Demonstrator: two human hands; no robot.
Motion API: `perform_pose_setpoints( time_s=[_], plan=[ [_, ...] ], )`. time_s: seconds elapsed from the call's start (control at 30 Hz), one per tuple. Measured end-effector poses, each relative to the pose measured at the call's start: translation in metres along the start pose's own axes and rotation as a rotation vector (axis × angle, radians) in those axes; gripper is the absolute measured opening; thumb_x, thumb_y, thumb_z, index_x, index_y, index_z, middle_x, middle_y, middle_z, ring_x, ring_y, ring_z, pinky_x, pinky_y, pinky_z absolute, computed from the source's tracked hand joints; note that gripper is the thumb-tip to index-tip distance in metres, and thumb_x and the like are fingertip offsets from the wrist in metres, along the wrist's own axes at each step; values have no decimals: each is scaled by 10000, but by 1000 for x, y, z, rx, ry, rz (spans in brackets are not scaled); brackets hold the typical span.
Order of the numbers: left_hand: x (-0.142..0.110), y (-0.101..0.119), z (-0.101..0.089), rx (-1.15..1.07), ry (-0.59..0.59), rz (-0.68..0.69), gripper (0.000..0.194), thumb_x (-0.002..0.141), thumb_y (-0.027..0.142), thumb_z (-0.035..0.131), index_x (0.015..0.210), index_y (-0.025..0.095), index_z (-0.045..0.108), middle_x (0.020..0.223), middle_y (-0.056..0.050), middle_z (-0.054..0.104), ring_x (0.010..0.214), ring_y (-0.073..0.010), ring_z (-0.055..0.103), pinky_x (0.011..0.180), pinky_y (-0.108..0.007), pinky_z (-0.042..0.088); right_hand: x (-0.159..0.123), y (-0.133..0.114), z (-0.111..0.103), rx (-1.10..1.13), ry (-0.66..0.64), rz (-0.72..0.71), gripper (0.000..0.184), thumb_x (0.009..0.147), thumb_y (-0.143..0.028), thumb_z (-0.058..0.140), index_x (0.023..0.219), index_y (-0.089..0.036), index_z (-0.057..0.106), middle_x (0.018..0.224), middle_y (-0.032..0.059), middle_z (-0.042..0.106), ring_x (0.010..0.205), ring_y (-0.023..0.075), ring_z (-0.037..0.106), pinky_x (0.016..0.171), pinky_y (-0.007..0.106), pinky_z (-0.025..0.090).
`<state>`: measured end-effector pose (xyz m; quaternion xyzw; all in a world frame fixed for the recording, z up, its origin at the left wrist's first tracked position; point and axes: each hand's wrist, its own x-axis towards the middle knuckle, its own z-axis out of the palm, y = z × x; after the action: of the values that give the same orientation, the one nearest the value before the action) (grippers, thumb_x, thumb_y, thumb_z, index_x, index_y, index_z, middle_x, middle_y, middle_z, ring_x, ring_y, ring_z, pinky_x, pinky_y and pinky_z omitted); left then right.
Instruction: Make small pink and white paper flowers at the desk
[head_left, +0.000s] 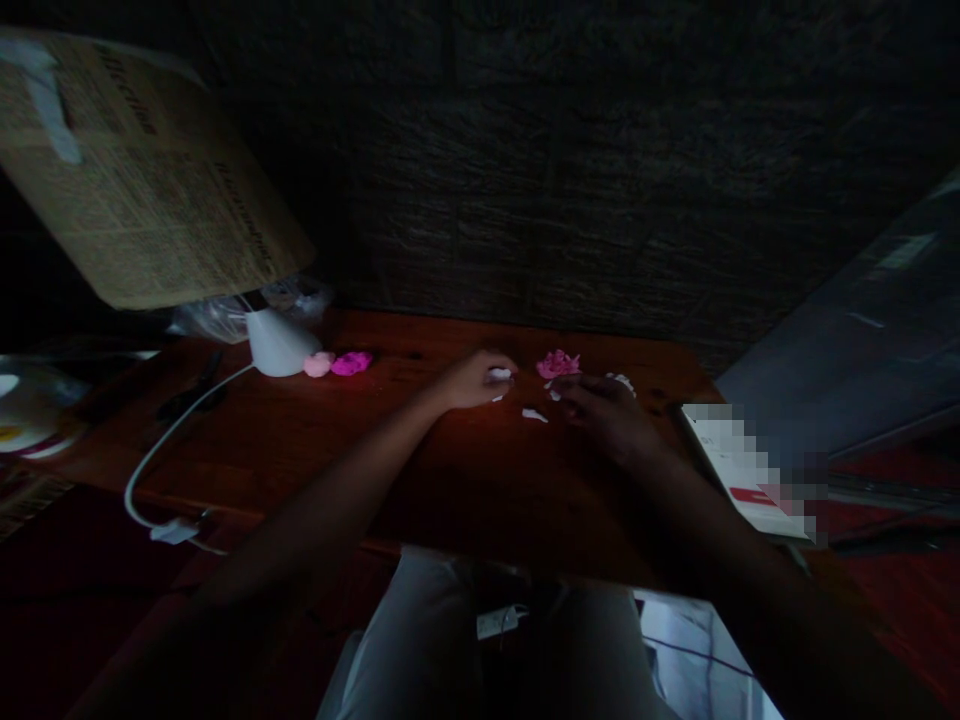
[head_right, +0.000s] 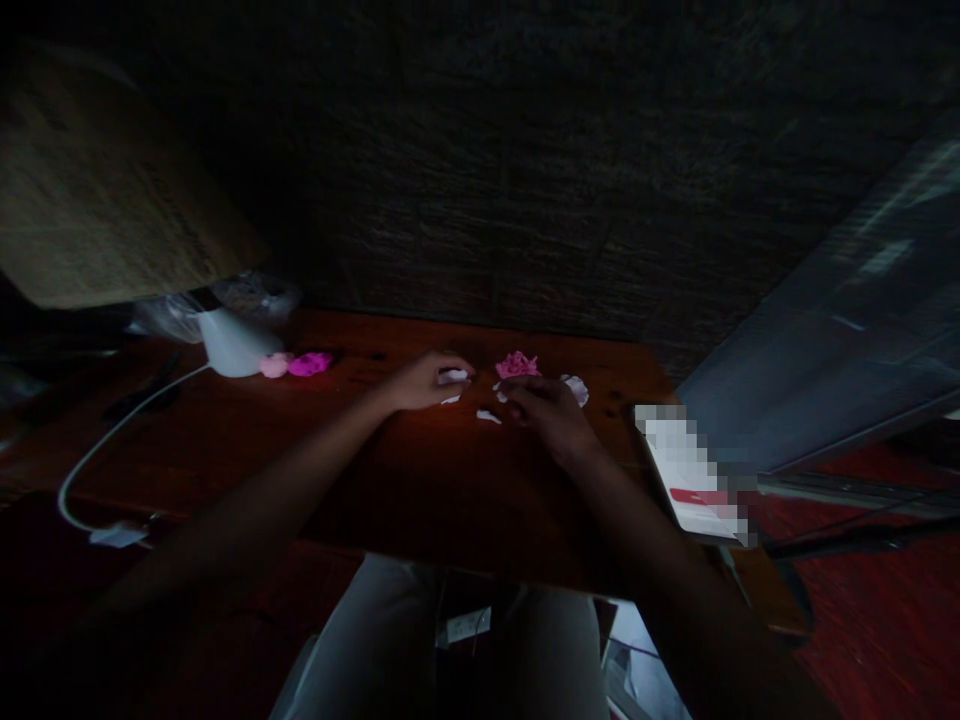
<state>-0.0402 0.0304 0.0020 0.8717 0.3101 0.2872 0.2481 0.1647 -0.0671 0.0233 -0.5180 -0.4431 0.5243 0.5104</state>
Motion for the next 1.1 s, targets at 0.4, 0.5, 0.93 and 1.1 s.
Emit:
perform_pose_setpoints(
  time_s=[0.4, 0.5, 0.93, 1.1],
  plan=[
    [-3, 40, 24, -305, 143, 129, 241, 818, 323, 740, 999, 165, 766, 944, -86, 739, 821, -145, 664, 731, -257, 488, 3, 3, -3, 92, 14, 58, 293, 528, -386, 837, 746, -210, 749, 732, 31, 719, 661, 136, 622, 586, 252, 449],
    [-3, 40, 25, -353, 170, 106, 214, 811, 319, 747, 960, 170, 777, 939, -85, 743, 821, -145, 665, 724, -253, 488, 4, 5, -4, 85, -3, 39, 301, 545, -395, 848, 772, -218, 759, 774, 38, 738, 684, 145, 645, 600, 257, 459],
    [2, 37, 22, -650, 96, -6, 242, 791, 332, 754, 936, 138, 756, 967, -81, 760, 897, -153, 690, 866, -297, 515, 3, 4, -9, 6, -119, -113, 342, 607, -435, 870, 860, -220, 787, 740, 7, 705, 648, 112, 566, 587, 240, 407],
    [2, 38, 23, -748, 17, -19, 314, 794, 381, 751, 977, 128, 720, 936, -70, 741, 790, -118, 661, 763, -266, 513, 1, 3, -6, 4, -87, -118, 336, 585, -449, 879, 821, -229, 784, 733, 4, 703, 635, 113, 554, 594, 250, 409]
  ],
)
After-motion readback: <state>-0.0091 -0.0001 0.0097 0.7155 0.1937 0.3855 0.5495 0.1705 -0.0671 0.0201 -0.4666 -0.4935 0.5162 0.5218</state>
